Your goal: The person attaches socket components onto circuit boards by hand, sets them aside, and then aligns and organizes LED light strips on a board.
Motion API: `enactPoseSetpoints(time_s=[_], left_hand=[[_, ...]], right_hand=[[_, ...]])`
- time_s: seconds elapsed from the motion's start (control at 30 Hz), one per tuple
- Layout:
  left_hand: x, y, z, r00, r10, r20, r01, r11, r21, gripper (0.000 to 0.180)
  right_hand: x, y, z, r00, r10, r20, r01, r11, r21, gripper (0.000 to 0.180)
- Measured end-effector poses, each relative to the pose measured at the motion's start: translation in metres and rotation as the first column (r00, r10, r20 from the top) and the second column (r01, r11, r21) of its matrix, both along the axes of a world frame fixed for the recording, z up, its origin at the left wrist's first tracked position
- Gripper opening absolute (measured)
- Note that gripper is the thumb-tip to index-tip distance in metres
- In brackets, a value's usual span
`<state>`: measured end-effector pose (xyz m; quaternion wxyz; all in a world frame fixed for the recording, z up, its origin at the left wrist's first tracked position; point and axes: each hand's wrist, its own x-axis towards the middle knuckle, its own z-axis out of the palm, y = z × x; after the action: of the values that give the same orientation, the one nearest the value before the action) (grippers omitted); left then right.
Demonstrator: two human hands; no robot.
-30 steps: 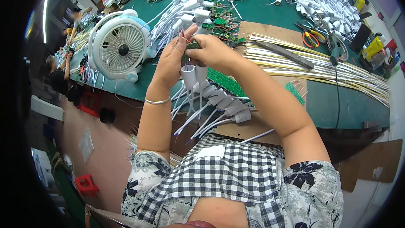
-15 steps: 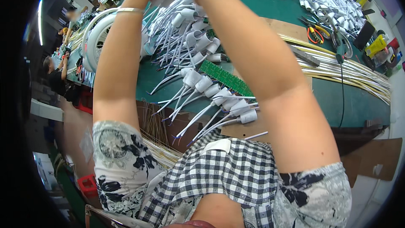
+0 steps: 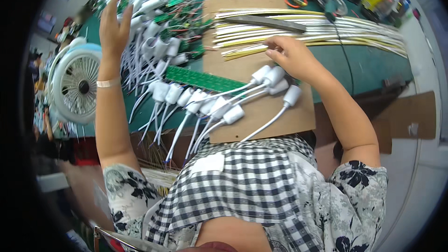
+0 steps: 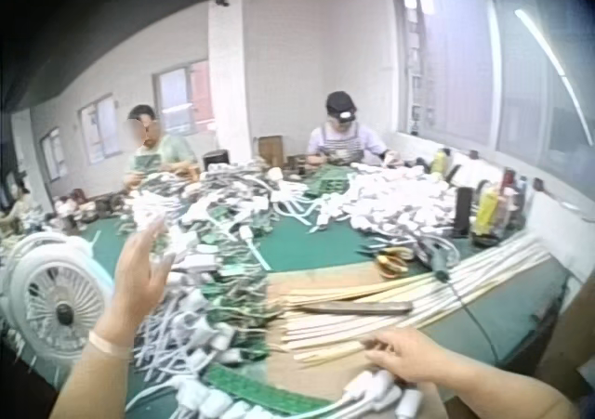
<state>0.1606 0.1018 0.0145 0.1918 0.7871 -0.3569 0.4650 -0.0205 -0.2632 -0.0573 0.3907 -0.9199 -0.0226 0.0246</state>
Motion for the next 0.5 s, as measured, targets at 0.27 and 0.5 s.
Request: enactPoseSetpoints(time_s=[0.27, 0.5], left_hand=[[-0.119, -0.168, -0.051, 0.271, 0.075, -0.960, 0.482, 0.852, 0.203, 0.043], [-0.108, -0.223, -0.085, 0.104, 0.100, -0.990, 0.606, 0.782, 0.143, 0.047]], right_hand=[[-0.089, -0.036, -0.027, 0.916, -0.401, 0.025, 0.396, 0.893, -0.213, 0.028], [-0.076, -0.022, -0.043, 0.914, -0.315, 0.257, 0.386, 0.872, -0.301, 0.024]])
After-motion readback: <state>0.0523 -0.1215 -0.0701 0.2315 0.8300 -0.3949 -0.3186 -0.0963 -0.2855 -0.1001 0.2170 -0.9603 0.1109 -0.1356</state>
